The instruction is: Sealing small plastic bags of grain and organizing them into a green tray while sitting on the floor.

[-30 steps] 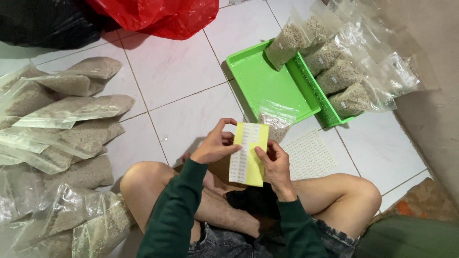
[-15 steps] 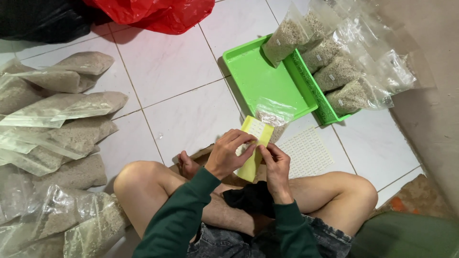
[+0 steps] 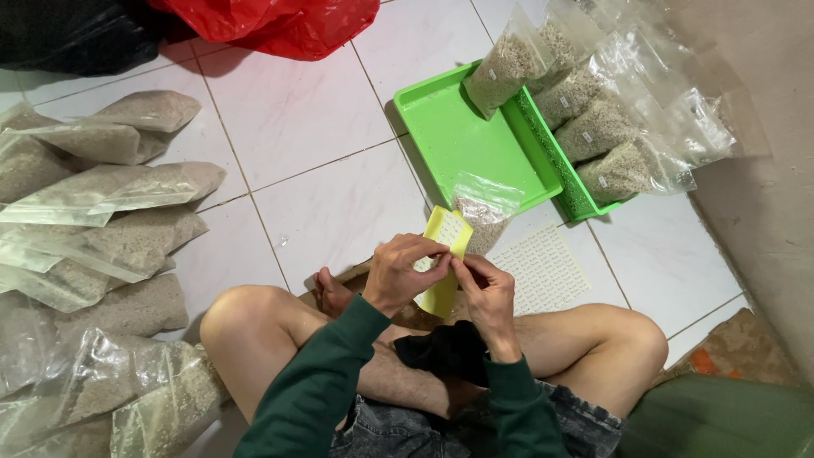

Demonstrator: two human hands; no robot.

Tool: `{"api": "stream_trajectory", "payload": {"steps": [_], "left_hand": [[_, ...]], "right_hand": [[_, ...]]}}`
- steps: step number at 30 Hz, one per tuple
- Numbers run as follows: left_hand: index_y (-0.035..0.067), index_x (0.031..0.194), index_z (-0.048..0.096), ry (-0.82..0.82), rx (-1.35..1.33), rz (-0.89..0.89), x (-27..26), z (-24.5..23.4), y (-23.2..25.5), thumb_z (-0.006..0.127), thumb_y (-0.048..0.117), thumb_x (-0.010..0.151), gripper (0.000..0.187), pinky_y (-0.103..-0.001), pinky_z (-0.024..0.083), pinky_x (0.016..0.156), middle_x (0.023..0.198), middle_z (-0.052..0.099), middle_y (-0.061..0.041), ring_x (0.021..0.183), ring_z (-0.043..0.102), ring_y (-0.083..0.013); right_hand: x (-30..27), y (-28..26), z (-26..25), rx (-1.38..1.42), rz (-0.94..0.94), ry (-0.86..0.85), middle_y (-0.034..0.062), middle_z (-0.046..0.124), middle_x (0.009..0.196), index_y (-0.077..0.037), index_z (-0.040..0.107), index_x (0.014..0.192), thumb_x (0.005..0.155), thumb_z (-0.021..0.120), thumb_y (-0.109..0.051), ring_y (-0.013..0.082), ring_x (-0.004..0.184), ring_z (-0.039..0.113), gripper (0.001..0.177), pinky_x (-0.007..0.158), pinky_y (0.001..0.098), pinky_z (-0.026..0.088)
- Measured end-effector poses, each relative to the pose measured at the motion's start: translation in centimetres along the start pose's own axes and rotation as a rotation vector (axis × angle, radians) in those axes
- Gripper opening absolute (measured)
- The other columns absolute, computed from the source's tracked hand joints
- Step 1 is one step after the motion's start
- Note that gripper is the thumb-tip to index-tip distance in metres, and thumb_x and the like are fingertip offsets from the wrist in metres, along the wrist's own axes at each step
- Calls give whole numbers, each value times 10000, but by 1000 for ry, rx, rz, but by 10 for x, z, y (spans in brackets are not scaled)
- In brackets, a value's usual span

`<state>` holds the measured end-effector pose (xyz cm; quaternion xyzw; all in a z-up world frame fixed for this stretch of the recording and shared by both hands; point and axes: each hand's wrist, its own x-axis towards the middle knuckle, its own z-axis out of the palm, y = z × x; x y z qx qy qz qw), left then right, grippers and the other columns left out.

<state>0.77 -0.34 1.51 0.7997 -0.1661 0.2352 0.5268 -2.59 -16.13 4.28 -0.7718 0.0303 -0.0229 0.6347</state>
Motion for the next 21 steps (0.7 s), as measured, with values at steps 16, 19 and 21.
{"api": "stream_trajectory", "payload": {"steps": [16, 19, 21], "left_hand": [[134, 788, 770, 57, -63, -145, 2, 1, 13, 810, 100, 758, 60, -256, 570, 619, 714, 752, -14, 638, 721, -164], [120, 804, 779, 31, -112, -221, 2, 1, 8, 803, 123, 778, 36, -243, 570, 604, 714, 754, -39, 641, 726, -163], [114, 811, 780, 11, -147, -270, 2, 1, 7, 795, 137, 788, 35, -230, 563, 598, 713, 755, -47, 637, 726, -152]], "right_hand": [[-1, -10, 4, 42, 1, 19, 71, 720, 745, -58, 786, 874, 938, 675, -130, 104, 745, 586, 146, 648, 308, 561], [1, -7, 4, 65, 27, 39, 55, 700, 710, -64, 786, 872, 931, 687, -139, 95, 716, 572, 138, 631, 301, 562], [1, -5, 5, 76, 44, 60, 42, 683, 681, -69, 787, 869, 926, 697, -146, 85, 690, 559, 132, 615, 300, 565]]}}
